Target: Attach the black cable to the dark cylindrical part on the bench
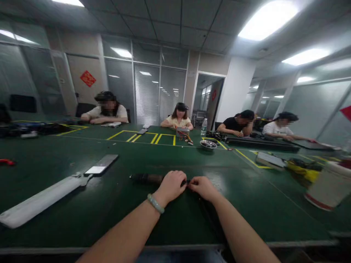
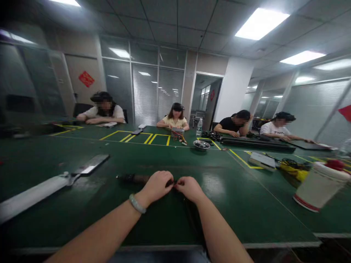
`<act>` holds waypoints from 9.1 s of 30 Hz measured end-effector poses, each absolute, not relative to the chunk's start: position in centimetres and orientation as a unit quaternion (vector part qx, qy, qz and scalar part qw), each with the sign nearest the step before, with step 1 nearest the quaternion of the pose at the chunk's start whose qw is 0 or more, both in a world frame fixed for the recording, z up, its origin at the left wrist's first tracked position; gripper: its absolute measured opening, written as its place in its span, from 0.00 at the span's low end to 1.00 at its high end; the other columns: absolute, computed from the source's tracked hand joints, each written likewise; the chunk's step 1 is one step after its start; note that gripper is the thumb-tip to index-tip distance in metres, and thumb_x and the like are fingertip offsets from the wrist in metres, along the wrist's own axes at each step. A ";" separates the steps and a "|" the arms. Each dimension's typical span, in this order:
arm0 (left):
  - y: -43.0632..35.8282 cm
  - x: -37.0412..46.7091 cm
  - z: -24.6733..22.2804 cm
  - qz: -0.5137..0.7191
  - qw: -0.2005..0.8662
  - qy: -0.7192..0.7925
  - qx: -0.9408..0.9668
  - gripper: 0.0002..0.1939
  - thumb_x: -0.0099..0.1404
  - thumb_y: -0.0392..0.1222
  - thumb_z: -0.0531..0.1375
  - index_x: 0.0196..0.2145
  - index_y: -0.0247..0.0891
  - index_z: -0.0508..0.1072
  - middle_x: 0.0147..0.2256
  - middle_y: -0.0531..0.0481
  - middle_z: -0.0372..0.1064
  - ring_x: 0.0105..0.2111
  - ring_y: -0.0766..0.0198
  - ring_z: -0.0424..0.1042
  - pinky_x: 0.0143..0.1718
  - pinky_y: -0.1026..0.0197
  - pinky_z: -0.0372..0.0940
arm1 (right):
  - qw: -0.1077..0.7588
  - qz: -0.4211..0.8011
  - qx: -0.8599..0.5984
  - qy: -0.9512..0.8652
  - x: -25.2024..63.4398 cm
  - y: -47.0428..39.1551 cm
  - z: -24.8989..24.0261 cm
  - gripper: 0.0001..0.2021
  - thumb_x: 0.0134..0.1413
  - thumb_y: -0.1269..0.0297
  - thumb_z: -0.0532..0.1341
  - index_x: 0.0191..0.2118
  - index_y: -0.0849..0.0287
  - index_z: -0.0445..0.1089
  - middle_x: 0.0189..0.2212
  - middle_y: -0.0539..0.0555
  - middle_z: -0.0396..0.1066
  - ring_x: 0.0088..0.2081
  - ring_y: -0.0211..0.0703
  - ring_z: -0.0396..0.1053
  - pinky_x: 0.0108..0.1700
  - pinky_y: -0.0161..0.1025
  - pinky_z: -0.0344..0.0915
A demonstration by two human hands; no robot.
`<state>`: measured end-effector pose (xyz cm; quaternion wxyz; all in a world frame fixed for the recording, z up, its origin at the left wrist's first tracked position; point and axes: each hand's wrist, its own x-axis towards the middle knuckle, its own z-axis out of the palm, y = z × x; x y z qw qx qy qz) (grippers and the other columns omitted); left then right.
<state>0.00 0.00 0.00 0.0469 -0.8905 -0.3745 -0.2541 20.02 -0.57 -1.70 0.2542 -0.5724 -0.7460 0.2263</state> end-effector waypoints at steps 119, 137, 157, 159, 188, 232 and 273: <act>0.5 -0.2 -0.3 -0.253 0.001 -0.339 -0.906 0.03 0.64 0.37 0.58 0.36 0.40 0.70 0.36 0.51 0.69 0.38 0.61 0.68 0.41 0.58 0.62 | 0.227 0.217 -0.591 -0.743 19.7 -1.3 -0.6 0.10 0.55 0.60 0.60 0.35 0.57 0.77 0.26 0.50 0.76 0.28 0.37 0.71 0.30 0.31 0.59; 0.3 -0.2 -0.2 -0.236 -0.009 -0.362 -0.902 0.03 0.65 0.39 0.57 0.36 0.39 0.70 0.37 0.49 0.70 0.38 0.61 0.68 0.41 0.58 0.61 | 0.266 0.262 -0.598 -0.709 19.6 -0.7 -1.3 0.11 0.54 0.58 0.61 0.33 0.58 0.77 0.24 0.50 0.76 0.25 0.36 0.69 0.27 0.31 0.58; 0.5 -0.2 -0.2 -0.244 -0.020 -0.363 -0.899 0.03 0.64 0.39 0.58 0.37 0.40 0.71 0.38 0.50 0.70 0.39 0.61 0.68 0.41 0.58 0.61 | 0.243 0.200 -0.582 -0.750 19.5 -1.0 -1.2 0.08 0.53 0.61 0.61 0.33 0.58 0.76 0.26 0.50 0.75 0.28 0.36 0.70 0.28 0.30 0.59; 0.5 -0.2 -0.1 -0.245 -0.027 -0.359 -0.900 0.04 0.65 0.39 0.58 0.37 0.40 0.71 0.38 0.50 0.70 0.39 0.61 0.69 0.42 0.58 0.61 | 0.237 0.191 -0.583 -0.754 19.4 -1.0 -1.1 0.08 0.53 0.61 0.61 0.33 0.58 0.76 0.27 0.50 0.75 0.28 0.36 0.70 0.28 0.30 0.58; 0.5 -0.1 -0.2 -0.241 -0.006 -0.348 -0.906 0.03 0.65 0.38 0.58 0.36 0.39 0.72 0.37 0.50 0.70 0.39 0.61 0.68 0.42 0.59 0.61 | 0.224 0.227 -0.635 -0.703 18.9 -1.3 -0.6 0.10 0.54 0.60 0.59 0.34 0.58 0.77 0.24 0.50 0.75 0.24 0.36 0.68 0.26 0.31 0.58; 0.3 0.1 -0.4 -0.260 -0.005 -0.349 -0.900 0.05 0.63 0.34 0.58 0.37 0.41 0.71 0.38 0.51 0.70 0.39 0.61 0.68 0.41 0.58 0.60 | 0.227 0.251 -0.621 -0.707 19.4 -1.0 -0.7 0.11 0.55 0.58 0.61 0.34 0.59 0.77 0.25 0.50 0.75 0.25 0.35 0.68 0.25 0.29 0.56; 0.1 -0.2 0.1 -0.252 -0.006 -0.367 -0.896 0.03 0.64 0.39 0.58 0.36 0.42 0.72 0.37 0.52 0.71 0.38 0.61 0.69 0.42 0.59 0.60 | 0.252 0.313 -0.606 -0.686 19.5 -0.3 -1.8 0.09 0.50 0.59 0.63 0.29 0.60 0.75 0.21 0.50 0.71 0.21 0.34 0.64 0.24 0.31 0.55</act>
